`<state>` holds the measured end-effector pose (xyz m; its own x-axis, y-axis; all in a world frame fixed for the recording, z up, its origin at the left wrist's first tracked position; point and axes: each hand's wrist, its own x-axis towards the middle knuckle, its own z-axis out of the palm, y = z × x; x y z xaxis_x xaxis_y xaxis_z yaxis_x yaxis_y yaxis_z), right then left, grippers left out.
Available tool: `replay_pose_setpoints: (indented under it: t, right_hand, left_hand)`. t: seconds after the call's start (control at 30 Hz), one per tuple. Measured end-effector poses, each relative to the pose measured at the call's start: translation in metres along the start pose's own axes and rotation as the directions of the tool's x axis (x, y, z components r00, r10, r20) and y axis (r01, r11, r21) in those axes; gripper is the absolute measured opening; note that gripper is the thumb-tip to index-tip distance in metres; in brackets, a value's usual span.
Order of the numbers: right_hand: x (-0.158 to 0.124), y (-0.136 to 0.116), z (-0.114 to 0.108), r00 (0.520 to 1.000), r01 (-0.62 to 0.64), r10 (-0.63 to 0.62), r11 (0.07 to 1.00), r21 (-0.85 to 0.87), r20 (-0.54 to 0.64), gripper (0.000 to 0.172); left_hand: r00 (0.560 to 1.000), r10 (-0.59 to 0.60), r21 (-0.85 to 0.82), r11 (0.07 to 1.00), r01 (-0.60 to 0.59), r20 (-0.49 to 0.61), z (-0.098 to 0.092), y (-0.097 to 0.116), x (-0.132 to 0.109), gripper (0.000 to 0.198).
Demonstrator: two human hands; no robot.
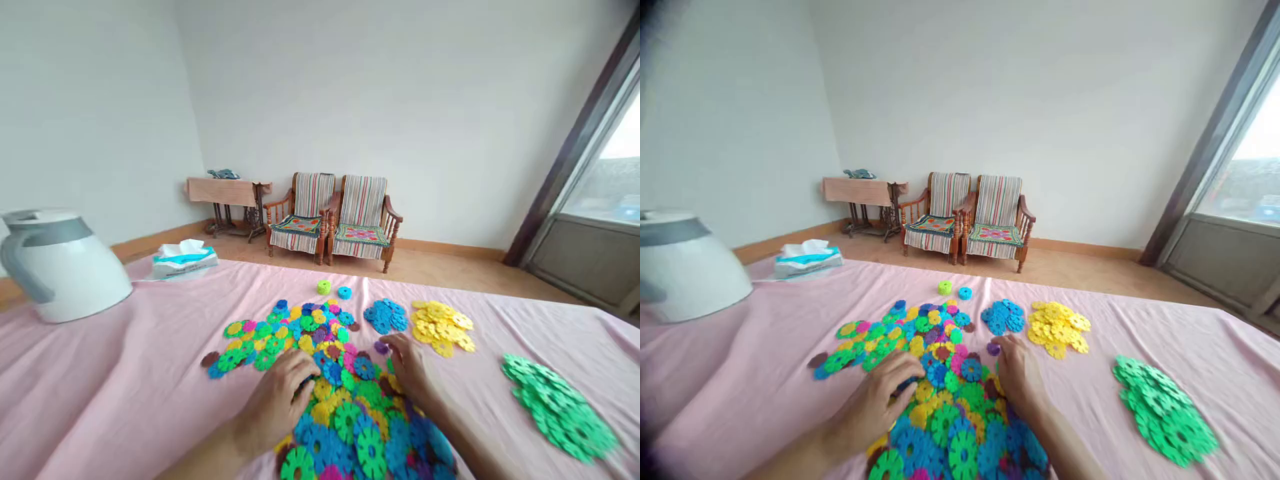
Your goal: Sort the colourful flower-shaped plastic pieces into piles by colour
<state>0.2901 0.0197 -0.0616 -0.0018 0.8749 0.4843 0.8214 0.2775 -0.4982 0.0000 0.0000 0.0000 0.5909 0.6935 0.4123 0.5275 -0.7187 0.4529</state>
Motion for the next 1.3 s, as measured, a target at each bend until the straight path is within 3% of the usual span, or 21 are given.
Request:
replay_pose_setpoints:
  t: [0.2,0.4,0.63,0.83,1.03,1.3]
  right_hand:
    - [-0.007,-0.013,-0.005,0.997,0.044,-0.046,0.999,0.021,0.065,0.04]
    - [-0.009,-0.026,-0.021,0.989,0.007,-0.019,0.997,0.079,0.144,0.033]
    - [-0.01,-0.014,-0.024,0.995,-0.077,0.074,0.996,0.045,0.071,0.031]
    - [-0.013,-0.013,-0.017,0.997,-0.074,0.072,0.995,0.059,0.04,0.036]
    - [-0.013,-0.029,-0.022,0.993,-0.081,0.071,0.991,0.104,0.093,0.032]
    - [-0.003,-0.025,-0.045,0.969,-0.202,0.177,0.969,0.139,0.172,0.028]
  left_hand:
    - [1.0,-0.001,0.005,1.0,0.001,-0.002,-0.002,0.0,0.003,0.02]
    - [1.0,0.009,0.012,1.0,-0.009,-0.011,-0.001,0.0,0.0,0.02]
    - [1.0,0.016,0.008,1.0,-0.016,-0.017,-0.003,0.001,0.003,0.02]
    - [1.0,0.002,0.002,1.0,-0.002,-0.011,-0.001,-0.001,0.002,0.02]
    - [1.0,0.009,-0.011,1.0,-0.009,-0.009,-0.001,-0.001,0.001,0.019]
    - [0.997,0.023,-0.003,1.0,-0.023,-0.067,-0.001,-0.003,0.001,0.016]
